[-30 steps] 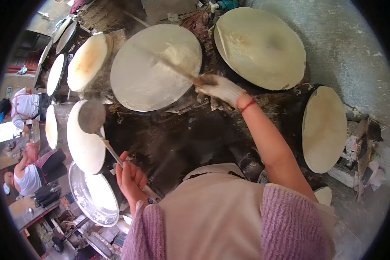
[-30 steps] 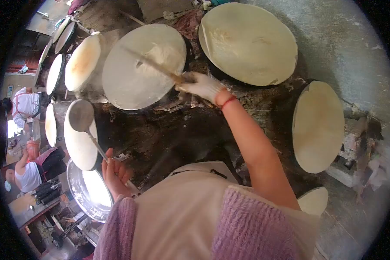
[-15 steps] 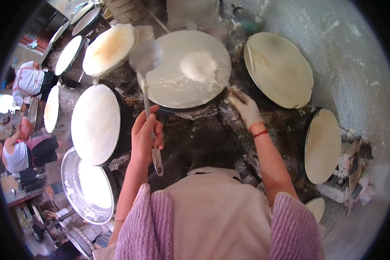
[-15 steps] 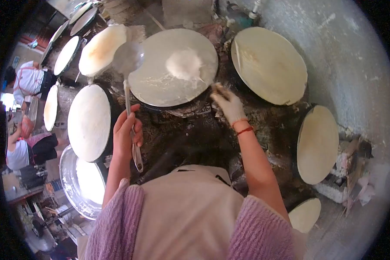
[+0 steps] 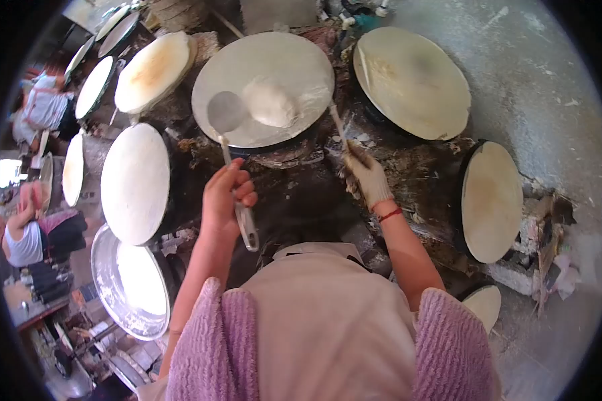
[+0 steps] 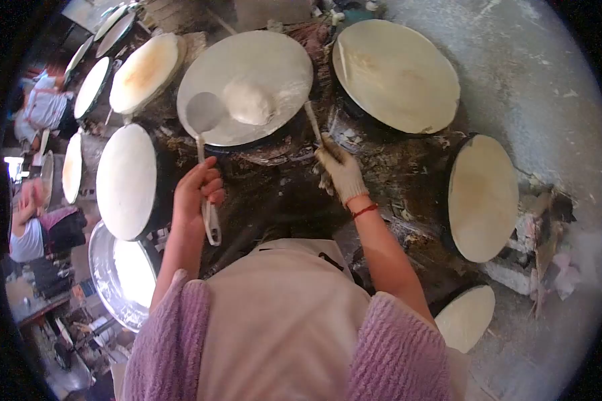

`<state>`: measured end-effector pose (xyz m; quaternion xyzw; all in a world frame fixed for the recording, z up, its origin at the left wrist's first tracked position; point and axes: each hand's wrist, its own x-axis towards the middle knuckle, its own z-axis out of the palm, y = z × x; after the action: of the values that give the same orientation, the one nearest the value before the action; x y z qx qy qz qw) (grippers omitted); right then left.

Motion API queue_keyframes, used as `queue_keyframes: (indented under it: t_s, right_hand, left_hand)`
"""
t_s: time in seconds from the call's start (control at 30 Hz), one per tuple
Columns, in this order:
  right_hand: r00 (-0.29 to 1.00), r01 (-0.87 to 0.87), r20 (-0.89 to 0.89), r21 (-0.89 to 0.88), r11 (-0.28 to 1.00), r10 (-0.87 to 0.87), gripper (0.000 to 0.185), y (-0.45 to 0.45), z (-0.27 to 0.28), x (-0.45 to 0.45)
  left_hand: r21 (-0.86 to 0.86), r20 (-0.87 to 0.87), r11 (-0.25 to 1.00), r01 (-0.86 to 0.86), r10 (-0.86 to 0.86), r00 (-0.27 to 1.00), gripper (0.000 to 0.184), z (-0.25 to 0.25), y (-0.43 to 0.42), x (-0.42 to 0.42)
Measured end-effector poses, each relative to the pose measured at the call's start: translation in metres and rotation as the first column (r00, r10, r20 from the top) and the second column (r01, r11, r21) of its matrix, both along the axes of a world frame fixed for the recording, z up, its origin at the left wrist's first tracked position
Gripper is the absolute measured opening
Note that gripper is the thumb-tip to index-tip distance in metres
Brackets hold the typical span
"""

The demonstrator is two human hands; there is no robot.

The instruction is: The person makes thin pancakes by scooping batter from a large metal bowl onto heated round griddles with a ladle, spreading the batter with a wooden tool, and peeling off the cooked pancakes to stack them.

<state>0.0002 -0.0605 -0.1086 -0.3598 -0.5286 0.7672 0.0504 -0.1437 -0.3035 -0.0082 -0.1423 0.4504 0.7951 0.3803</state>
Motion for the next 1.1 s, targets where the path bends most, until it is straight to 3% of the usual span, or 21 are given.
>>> queue_keyframes:
  t_s: [0.1, 0.13, 0.23, 0.3, 0.33, 0.37, 0.43, 0.5, 0.57, 0.63, 0.67, 0.7, 0.73, 0.77, 0.8, 0.87, 0.9, 0.93, 0.97, 1.03, 1.1]
  right_hand:
    - [0.995, -0.034, -0.089, 0.026, 0.999, 0.036, 0.042, -0.032, -0.003, -0.034]
    - [0.992, -0.128, 0.007, -0.098, 0.987, 0.129, 0.041, -0.043, 0.007, -0.042]
    - [0.957, -0.289, -0.049, -0.164, 0.943, 0.285, 0.042, -0.059, 0.009, -0.054]
    - [0.946, -0.323, -0.100, -0.208, 0.923, 0.309, 0.045, -0.059, 0.021, -0.054]
    - [0.956, -0.292, -0.071, -0.222, 0.930, 0.284, 0.044, -0.054, 0.029, -0.044]
    - [0.965, -0.262, -0.041, -0.228, 0.938, 0.259, 0.043, -0.050, 0.055, -0.035]
    - [0.970, -0.224, -0.129, -0.159, 0.962, 0.204, 0.042, -0.034, 0.050, -0.011]
    - [0.997, 0.036, -0.072, -0.025, 0.999, -0.038, 0.041, -0.023, 0.037, -0.008]
    - [0.990, 0.114, -0.076, -0.072, 0.991, -0.119, 0.040, -0.025, 0.025, -0.018]
    - [0.996, 0.000, 0.082, 0.247, 0.969, -0.022, 0.037, -0.055, 0.021, -0.042]
    - [0.978, -0.203, 0.126, 0.382, 0.902, 0.166, 0.036, -0.072, 0.022, -0.049]
    - [0.914, 0.020, -0.270, 0.776, 0.631, 0.303, 0.039, -0.086, -0.054, -0.067]
    - [0.920, -0.294, 0.078, 0.787, 0.543, 0.385, 0.041, -0.103, -0.001, -0.060]
    - [0.875, -0.449, 0.100, 0.535, 0.716, 0.474, 0.042, -0.113, 0.029, -0.056]
    - [0.886, -0.414, 0.106, 0.621, 0.665, 0.452, 0.039, -0.119, 0.020, -0.054]
    - [0.887, -0.461, 0.186, 0.413, 0.785, 0.423, 0.044, -0.119, 0.049, -0.033]
    - [0.896, -0.441, 0.193, 0.302, 0.845, 0.399, 0.046, -0.118, 0.054, -0.016]
    - [0.910, -0.412, 0.192, 0.310, 0.857, 0.369, 0.046, -0.117, 0.052, 0.002]
    - [0.966, -0.249, 0.142, 0.280, 0.927, 0.216, 0.048, -0.115, 0.046, 0.023]
    - [0.994, 0.003, 0.102, 0.261, 0.965, -0.030, 0.050, -0.114, 0.036, 0.061]
    - [0.934, 0.332, 0.042, 0.272, 0.903, -0.355, 0.049, -0.118, 0.028, 0.096]
  left_hand:
    - [0.032, 0.050, 0.999, -0.015, 0.014, 0.999, 0.007, -0.006, 0.017, 0.019]
    - [0.032, 0.055, 0.999, -0.031, 0.029, 0.998, 0.010, -0.003, 0.023, 0.024]
    - [-0.013, 0.078, 0.999, -0.052, 0.053, 0.996, 0.011, 0.018, 0.038, 0.016]
    - [0.401, 0.562, 0.864, -0.304, 0.030, 0.827, 0.022, 0.015, 0.029, -0.014]
    - [0.527, 0.800, 0.654, -0.542, -0.168, 0.576, 0.018, 0.019, 0.016, -0.034]
    - [0.474, 0.816, 0.654, -0.590, -0.072, 0.574, 0.037, 0.043, 0.006, -0.037]
    - [0.787, 0.578, 0.491, -0.372, -0.381, 0.721, 0.045, 0.024, -0.023, -0.040]
    - [0.856, 0.369, 0.496, -0.144, -0.393, 0.842, 0.043, 0.014, -0.045, -0.034]
    - [0.833, 0.274, 0.553, -0.030, -0.364, 0.890, 0.042, 0.013, -0.055, -0.041]
    - [0.710, 0.180, 0.696, 0.101, -0.319, 0.931, 0.042, 0.017, -0.067, -0.061]
    - [0.740, 0.197, 0.661, 0.127, -0.393, 0.898, 0.041, 0.015, -0.071, -0.080]
    - [0.709, 0.278, 0.699, 0.090, -0.395, 0.876, 0.041, 0.021, -0.071, -0.095]
    - [0.726, 0.321, 0.684, 0.070, -0.428, 0.845, 0.041, 0.034, -0.068, -0.102]
    - [0.738, 0.301, 0.668, 0.096, -0.454, 0.838, 0.043, 0.038, -0.070, -0.111]
    - [0.704, 0.232, 0.689, 0.172, -0.452, 0.862, 0.044, 0.048, -0.075, -0.115]
    - [0.653, 0.085, 0.706, 0.274, -0.428, 0.900, 0.052, 0.079, -0.082, -0.115]
    - [0.765, -0.006, 0.549, 0.338, -0.518, 0.855, 0.054, 0.088, -0.087, -0.118]
    - [0.788, -0.090, 0.505, 0.352, -0.472, 0.877, 0.056, 0.097, -0.092, -0.123]
    - [0.798, -0.191, 0.445, 0.406, -0.453, 0.871, 0.055, 0.107, -0.092, -0.126]
    - [0.659, -0.441, 0.358, 0.662, -0.529, 0.725, 0.056, 0.125, -0.078, -0.143]
    - [0.560, -0.397, 0.470, 0.682, -0.570, 0.719, 0.056, 0.142, -0.065, -0.158]
